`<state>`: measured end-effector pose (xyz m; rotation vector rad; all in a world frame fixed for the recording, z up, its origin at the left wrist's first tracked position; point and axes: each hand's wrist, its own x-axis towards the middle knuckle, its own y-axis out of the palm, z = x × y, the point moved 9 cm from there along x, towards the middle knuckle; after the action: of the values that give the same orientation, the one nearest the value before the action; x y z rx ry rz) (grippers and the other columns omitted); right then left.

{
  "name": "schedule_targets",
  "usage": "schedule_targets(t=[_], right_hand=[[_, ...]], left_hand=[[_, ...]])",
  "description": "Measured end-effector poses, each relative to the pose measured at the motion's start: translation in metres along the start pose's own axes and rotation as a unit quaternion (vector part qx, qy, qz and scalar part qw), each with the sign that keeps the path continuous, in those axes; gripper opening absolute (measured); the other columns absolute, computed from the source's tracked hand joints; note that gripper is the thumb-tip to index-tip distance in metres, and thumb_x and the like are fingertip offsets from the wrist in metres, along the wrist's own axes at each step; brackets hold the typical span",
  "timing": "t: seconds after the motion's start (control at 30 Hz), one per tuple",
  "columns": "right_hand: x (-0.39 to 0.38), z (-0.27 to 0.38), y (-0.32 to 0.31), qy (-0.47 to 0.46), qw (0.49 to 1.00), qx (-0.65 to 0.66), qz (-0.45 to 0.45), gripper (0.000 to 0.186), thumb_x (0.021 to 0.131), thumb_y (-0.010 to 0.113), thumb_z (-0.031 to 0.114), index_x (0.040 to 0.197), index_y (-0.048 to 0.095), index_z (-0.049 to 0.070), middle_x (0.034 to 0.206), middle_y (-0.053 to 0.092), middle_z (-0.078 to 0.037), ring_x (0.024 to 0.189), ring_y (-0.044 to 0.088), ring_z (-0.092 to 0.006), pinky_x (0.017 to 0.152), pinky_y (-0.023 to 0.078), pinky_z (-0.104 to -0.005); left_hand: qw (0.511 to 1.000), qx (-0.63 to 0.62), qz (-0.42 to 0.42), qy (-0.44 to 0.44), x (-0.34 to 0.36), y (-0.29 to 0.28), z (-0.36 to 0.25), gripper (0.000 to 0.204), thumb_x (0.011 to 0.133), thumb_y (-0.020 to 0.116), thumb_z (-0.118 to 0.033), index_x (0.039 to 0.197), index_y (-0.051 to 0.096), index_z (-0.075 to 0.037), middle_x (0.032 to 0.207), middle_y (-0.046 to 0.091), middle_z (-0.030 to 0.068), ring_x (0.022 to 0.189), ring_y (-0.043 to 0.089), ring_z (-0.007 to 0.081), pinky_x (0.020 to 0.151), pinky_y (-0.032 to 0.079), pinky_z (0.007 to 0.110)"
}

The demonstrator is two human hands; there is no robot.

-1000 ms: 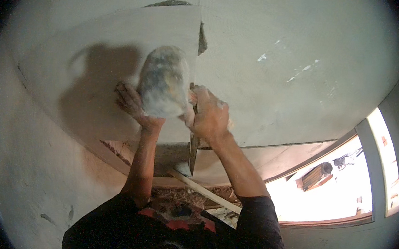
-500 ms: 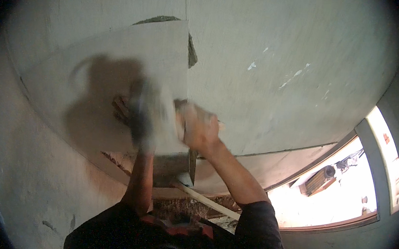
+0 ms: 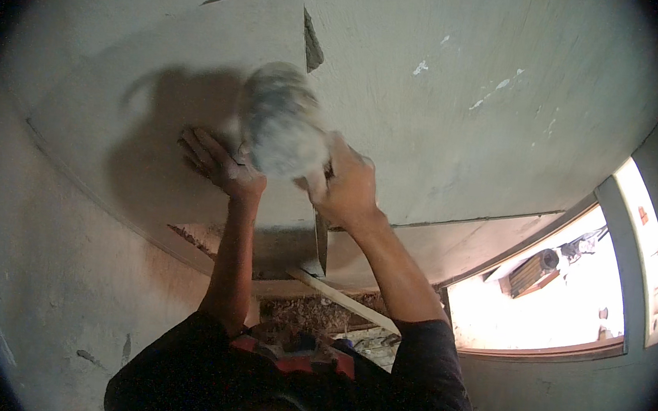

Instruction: The person installs a tile onto a ceiling by applying mortar to the back of a large tile, lifting it into position, and using a mallet and a wooden board to level and secure it against the ceiling surface.

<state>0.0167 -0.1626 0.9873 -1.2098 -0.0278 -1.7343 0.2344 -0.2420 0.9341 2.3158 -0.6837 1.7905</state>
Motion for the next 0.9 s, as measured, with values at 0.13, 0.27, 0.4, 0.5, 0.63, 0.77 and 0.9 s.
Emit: schedule_targets(t=[0.13,0.27,0.4,0.5,0.63,0.77,0.9], right_hand=[[-0.051,-0.018,0.001,-0.085,0.996,-0.006,-0.032,0.028,0.093,0.053,0.017,0.112,0.067,0.001,0.107,0.07,-0.022,0.1,0.066,-0.0446,0.088,0.051,-0.0508],[-0.119,-0.049,0.026,-0.018,0.999,0.026,-0.02,0.038,0.097,0.045,0.018,0.123,0.063,-0.003,0.13,0.061,-0.025,0.122,0.054,-0.0487,0.103,0.04,-0.0569],[-0.19,-0.083,0.061,0.077,0.988,0.134,-0.017,0.034,0.098,0.058,0.012,0.128,0.061,-0.003,0.126,0.064,-0.021,0.115,0.06,-0.037,0.1,0.045,-0.0474],[-0.23,-0.116,0.101,0.186,0.957,0.213,-0.059,0.036,0.097,0.069,0.013,0.128,0.061,-0.003,0.12,0.067,-0.017,0.107,0.063,-0.0278,0.094,0.048,-0.0401],[-0.259,-0.15,0.159,0.268,0.916,0.29,-0.071,0.035,0.098,0.071,0.019,0.126,0.064,-0.001,0.108,0.07,-0.011,0.097,0.064,-0.0222,0.088,0.051,-0.0361],[-0.248,-0.147,0.192,0.017,0.995,-0.036,-0.089,0.034,0.096,0.068,0.018,0.128,0.068,0.006,0.105,0.072,-0.011,0.096,0.067,-0.0252,0.089,0.052,-0.0378],[-0.232,-0.174,0.224,-0.018,0.984,-0.172,-0.045,0.047,0.085,0.073,0.025,0.128,0.069,0.007,0.123,0.067,-0.019,0.117,0.061,-0.0371,0.101,0.045,-0.053]], left_hand=[[1.0,-0.01,-0.02,0.006,0.005,-0.006,-0.005,0.091,0.103,0.036,-0.065,0.158,0.02,0.006,0.16,0.022,0.0374,0.147,0.02,0.0619,0.112,0.015,0.076],[0.997,0.02,-0.058,0.051,0.006,-0.007,-0.011,0.086,0.105,0.036,-0.058,0.159,0.019,0.007,0.162,0.02,0.0368,0.15,0.019,0.0583,0.117,0.012,0.071],[0.997,0.002,-0.059,0.049,0.004,-0.006,-0.005,0.09,0.104,0.037,-0.063,0.157,0.025,0.008,0.162,0.021,0.0352,0.149,0.019,0.0586,0.114,0.016,0.073],[0.995,-0.015,-0.076,0.059,-0.003,-0.007,-0.004,0.087,0.103,0.043,-0.058,0.156,0.028,0.009,0.163,0.021,0.0341,0.15,0.019,0.058,0.115,0.015,0.072],[0.986,-0.014,-0.129,0.105,-0.007,-0.004,-0.008,0.082,0.103,0.05,-0.051,0.154,0.033,0.009,0.161,0.025,0.0343,0.151,0.022,0.0527,0.115,0.015,0.073],[0.945,-0.03,-0.261,0.196,-0.007,-0.004,-0.009,0.068,0.1,0.058,-0.039,0.148,0.043,0.007,0.155,0.038,0.0322,0.145,0.035,0.047,0.115,0.024,0.065],[0.903,-0.036,-0.343,0.254,-0.021,-0.008,-0.002,0.062,0.098,0.065,-0.031,0.145,0.047,0.005,0.152,0.045,0.0295,0.142,0.041,0.044,0.117,0.029,0.058]])
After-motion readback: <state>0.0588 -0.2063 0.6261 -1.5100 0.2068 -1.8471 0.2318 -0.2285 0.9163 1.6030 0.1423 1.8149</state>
